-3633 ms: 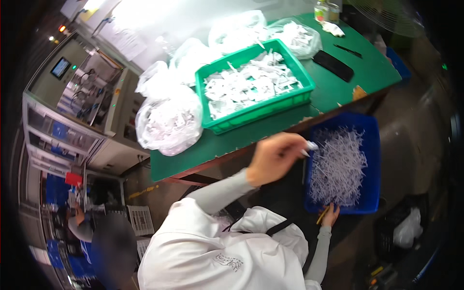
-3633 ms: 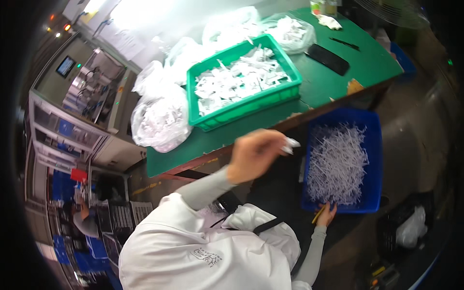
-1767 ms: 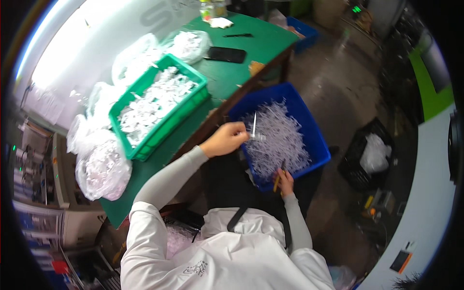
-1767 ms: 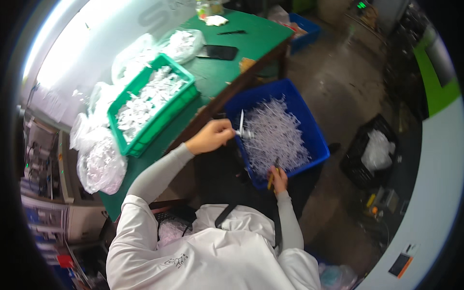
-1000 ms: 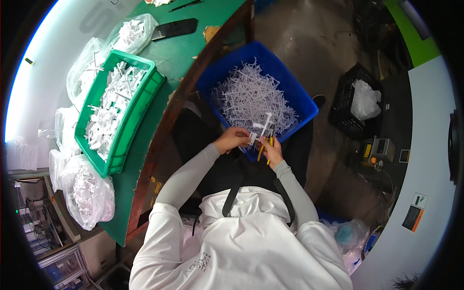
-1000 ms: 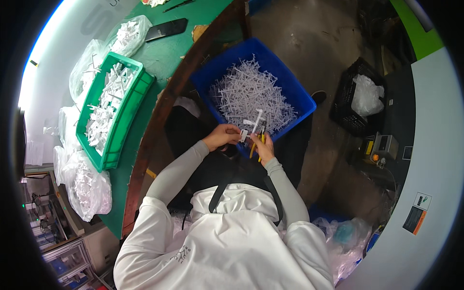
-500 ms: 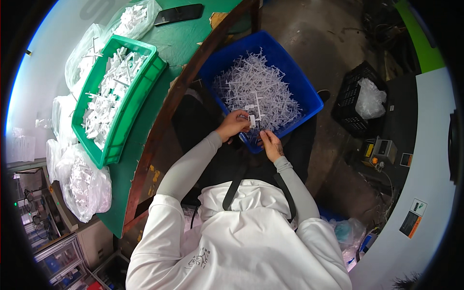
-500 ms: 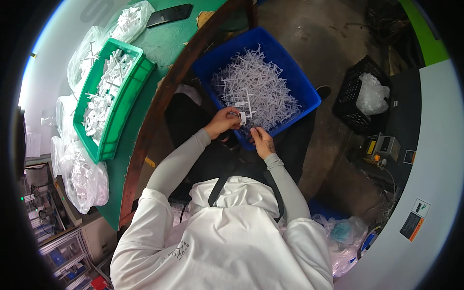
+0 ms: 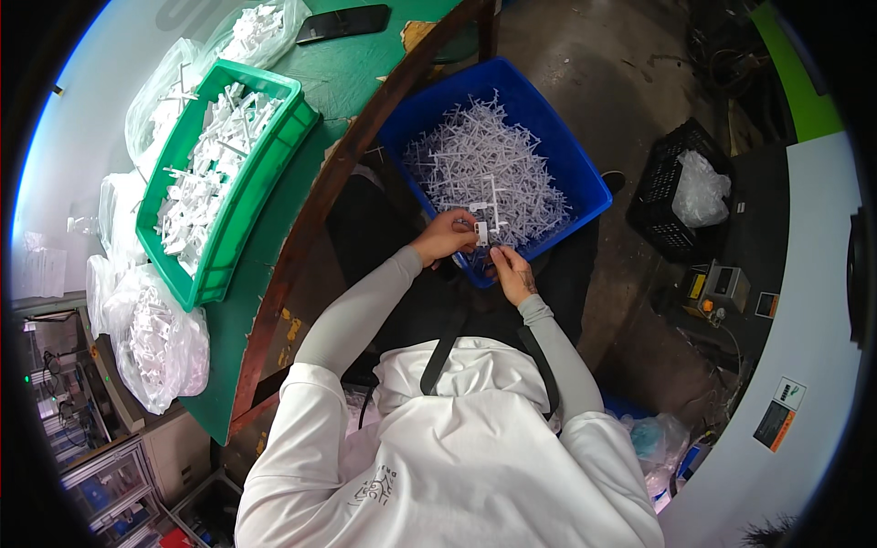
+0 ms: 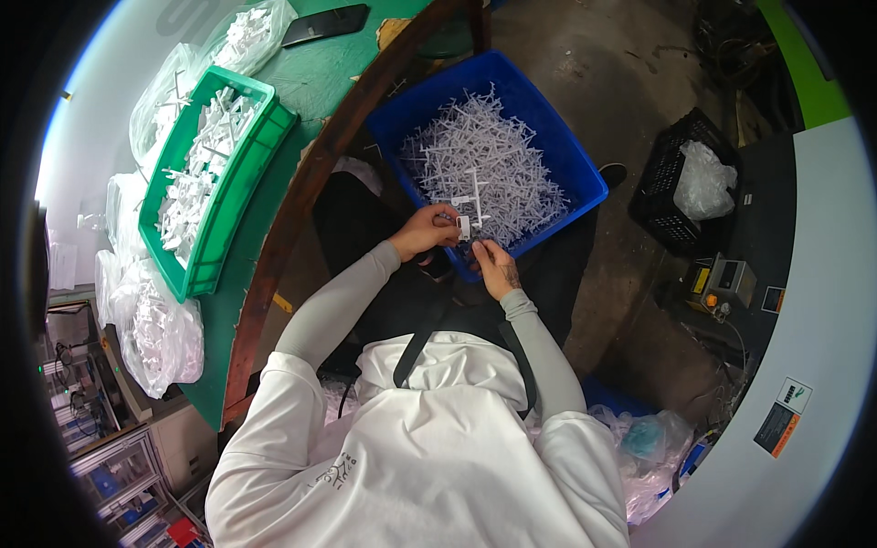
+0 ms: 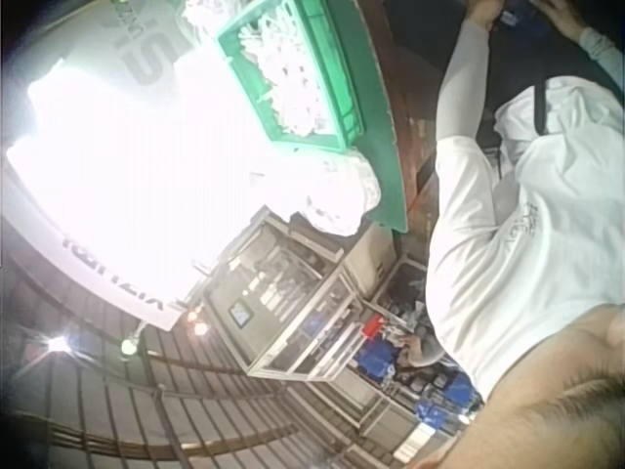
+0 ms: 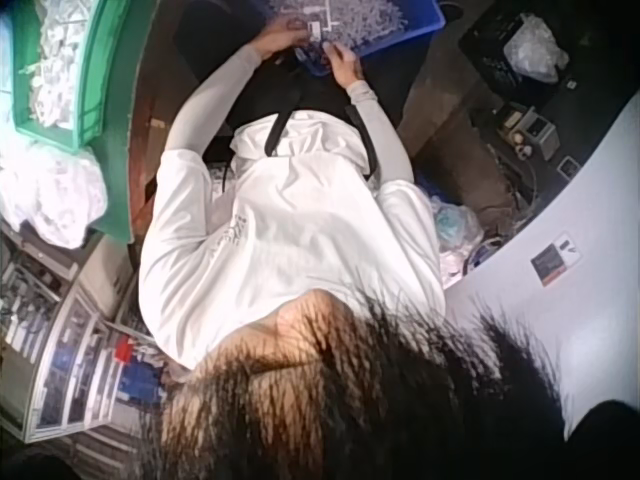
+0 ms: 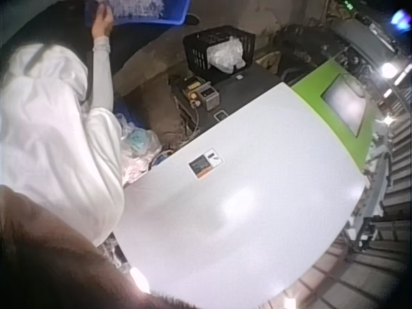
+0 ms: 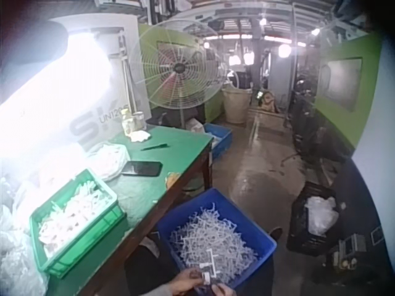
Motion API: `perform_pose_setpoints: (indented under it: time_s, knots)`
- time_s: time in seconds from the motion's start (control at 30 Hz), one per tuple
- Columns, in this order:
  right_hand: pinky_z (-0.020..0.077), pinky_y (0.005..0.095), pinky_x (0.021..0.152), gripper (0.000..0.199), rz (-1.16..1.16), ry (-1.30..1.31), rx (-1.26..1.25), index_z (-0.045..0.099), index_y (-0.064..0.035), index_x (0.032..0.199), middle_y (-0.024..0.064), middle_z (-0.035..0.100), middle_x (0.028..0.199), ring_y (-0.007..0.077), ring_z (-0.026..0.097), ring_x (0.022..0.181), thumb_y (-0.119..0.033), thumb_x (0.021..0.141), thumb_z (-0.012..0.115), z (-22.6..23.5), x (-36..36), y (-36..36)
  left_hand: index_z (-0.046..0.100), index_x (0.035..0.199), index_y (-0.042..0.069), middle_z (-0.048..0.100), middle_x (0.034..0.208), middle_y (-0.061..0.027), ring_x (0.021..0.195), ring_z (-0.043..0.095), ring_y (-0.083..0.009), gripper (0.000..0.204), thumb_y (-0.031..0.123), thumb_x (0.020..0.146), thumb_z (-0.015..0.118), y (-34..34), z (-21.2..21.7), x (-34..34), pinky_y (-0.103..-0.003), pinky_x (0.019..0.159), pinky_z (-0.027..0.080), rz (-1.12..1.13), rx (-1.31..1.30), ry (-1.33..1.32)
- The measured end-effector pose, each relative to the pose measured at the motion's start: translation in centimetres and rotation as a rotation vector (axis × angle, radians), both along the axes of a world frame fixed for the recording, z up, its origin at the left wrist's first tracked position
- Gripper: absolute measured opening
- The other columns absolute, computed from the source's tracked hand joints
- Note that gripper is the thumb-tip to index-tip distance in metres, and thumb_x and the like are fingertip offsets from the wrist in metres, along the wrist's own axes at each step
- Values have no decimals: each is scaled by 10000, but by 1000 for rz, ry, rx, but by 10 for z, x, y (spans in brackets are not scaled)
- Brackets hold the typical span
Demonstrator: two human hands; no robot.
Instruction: The person trims plastic components with pliers, then sorts them into a blue bin, a green tray, and plastic bags by hand.
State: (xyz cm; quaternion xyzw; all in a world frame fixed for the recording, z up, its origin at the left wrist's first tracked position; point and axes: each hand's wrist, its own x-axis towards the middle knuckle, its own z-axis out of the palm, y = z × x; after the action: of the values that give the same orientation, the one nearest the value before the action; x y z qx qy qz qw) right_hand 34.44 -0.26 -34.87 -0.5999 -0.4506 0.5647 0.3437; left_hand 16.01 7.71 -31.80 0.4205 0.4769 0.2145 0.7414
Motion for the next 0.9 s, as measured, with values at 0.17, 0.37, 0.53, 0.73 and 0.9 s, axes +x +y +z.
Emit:
perform_pose_setpoints:
  time_s: [0.17, 0.37, 0.53, 0.73, 0.9]
  knots:
    - [448, 248, 550, 372, 21, 34, -13, 602, -23, 941, 37, 625, 760, 109, 593, 630, -386, 921, 523, -3, 0, 0, 514, 1053, 22, 625, 885, -86, 799, 635, -166, 256, 40, 823, 625, 0, 0, 0, -273, 707, 540, 7, -9, 0]
    - [440, 255, 539, 364, 53, -34, -12, 601, -32, 887, 45, 617, 706, 109, 573, 584, -384, 923, 513, 0, 2, 1, 500, 1067, 20, 621, 889, -91, 801, 635, -167, 269, 71, 836, 628, 0, 0, 0, -284, 707, 540, -13, -17, 13]
    - [440, 279, 539, 352, 72, -150, -6, 598, -45, 859, 56, 609, 666, 130, 568, 555, -380, 921, 510, 3, -1, 0, 469, 1113, 34, 610, 944, -113, 748, 608, -156, 290, 219, 906, 553, 3, 2, 6, -276, 645, 532, 107, -18, 105]
    - [446, 308, 539, 310, 95, -313, 145, 577, -42, 829, 71, 589, 646, 166, 567, 539, -330, 923, 515, 2, -5, -1, 423, 1185, 94, 513, 1076, -104, 726, 589, -160, 354, 364, 959, 455, 6, 4, 0, -266, 617, 522, 139, -139, -6]
    - [453, 339, 589, 302, 85, -394, 243, 595, -44, 874, 106, 600, 673, 250, 594, 618, -333, 917, 520, 2, -6, -1, 386, 1209, 98, 410, 1155, -105, 807, 632, -213, 362, 362, 967, 436, 5, 3, -1, -302, 695, 563, 184, -336, -215]
